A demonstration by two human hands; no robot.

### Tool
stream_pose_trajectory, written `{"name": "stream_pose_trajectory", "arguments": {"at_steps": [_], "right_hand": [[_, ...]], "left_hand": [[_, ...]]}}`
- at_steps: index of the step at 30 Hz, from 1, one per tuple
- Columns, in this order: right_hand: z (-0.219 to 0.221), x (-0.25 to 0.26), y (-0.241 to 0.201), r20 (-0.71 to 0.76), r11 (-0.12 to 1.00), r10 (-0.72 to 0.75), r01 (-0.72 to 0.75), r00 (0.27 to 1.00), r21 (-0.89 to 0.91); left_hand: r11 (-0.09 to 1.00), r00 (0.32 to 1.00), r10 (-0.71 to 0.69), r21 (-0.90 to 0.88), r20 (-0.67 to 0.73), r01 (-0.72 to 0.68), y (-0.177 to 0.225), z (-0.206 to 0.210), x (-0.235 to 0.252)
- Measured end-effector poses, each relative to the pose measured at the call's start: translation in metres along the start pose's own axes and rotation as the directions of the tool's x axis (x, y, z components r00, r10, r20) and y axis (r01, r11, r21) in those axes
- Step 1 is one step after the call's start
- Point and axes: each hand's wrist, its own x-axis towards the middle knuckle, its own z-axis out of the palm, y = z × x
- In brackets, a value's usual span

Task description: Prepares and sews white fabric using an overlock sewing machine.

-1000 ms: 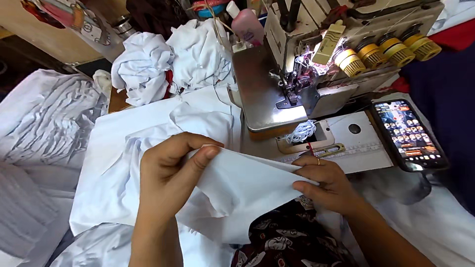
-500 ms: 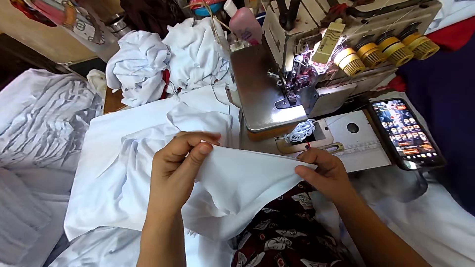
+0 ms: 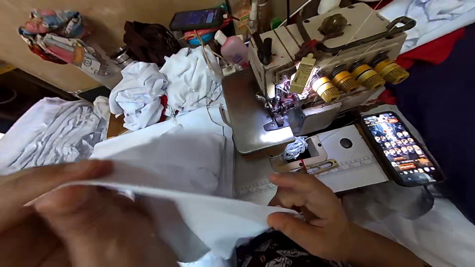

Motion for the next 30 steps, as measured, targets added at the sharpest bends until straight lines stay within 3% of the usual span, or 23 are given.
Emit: {"name": "stream_pose_trajectory", "arguments": {"at_steps": [1, 3, 7, 9, 14, 18, 20, 25, 27, 30], "right_hand": [[-0.001, -0.002, 0.005, 0.005, 0.999, 0.037, -0.037, 0.999, 0.015], [-0.006, -0.019, 0.02, 0.002, 0.979, 0.198, -0.198, 0.98, 0.042], [-0.023, -0.077, 0.034, -0.068, 0.844, 0.536, -0.535, 0.841, 0.041], [-0.031, -0.101, 0.032, -0.078, 0.795, 0.606, -0.6, 0.791, 0.09], [-0.045, -0.117, 0.033, 0.005, 0.794, 0.599, -0.595, 0.8, 0.124], [-0.052, -0.107, 0.032, 0.084, 0.81, 0.569, -0.575, 0.818, 0.116], [-0.056, -0.102, 0.032, 0.08, 0.826, 0.543, -0.549, 0.836, 0.124], [-0.063, -0.09, 0.032, 0.024, 0.831, 0.545, -0.543, 0.838, 0.12], [-0.059, -0.087, 0.031, 0.035, 0.815, 0.56, -0.558, 0.828, 0.153], [-0.051, -0.074, 0.031, -0.038, 0.8, 0.583, -0.565, 0.812, 0.204]], "left_hand": [[0.99, 0.992, 0.121, 0.071, -0.023, -0.119, -0.009, 0.024, 0.005], [0.959, 0.966, 0.24, 0.132, 0.094, -0.251, -0.022, 0.078, 0.015], [0.984, 0.871, 0.12, 0.061, 0.477, -0.169, -0.028, 0.156, -0.014], [0.982, 0.842, 0.104, 0.077, 0.53, -0.17, -0.025, 0.173, -0.032], [0.986, 0.863, 0.059, 0.106, 0.501, -0.13, -0.019, 0.177, -0.041], [0.884, 0.798, -0.034, 0.391, 0.601, -0.257, 0.01, 0.161, -0.062], [0.847, 0.785, -0.067, 0.451, 0.616, -0.281, 0.014, 0.162, -0.07], [0.916, 0.8, -0.015, 0.33, 0.6, -0.23, -0.007, 0.171, -0.066], [0.952, 0.764, -0.004, 0.237, 0.645, -0.195, -0.004, 0.16, -0.066], [0.978, 0.707, 0.143, 0.011, 0.693, -0.209, 0.0, 0.144, -0.085]]}}
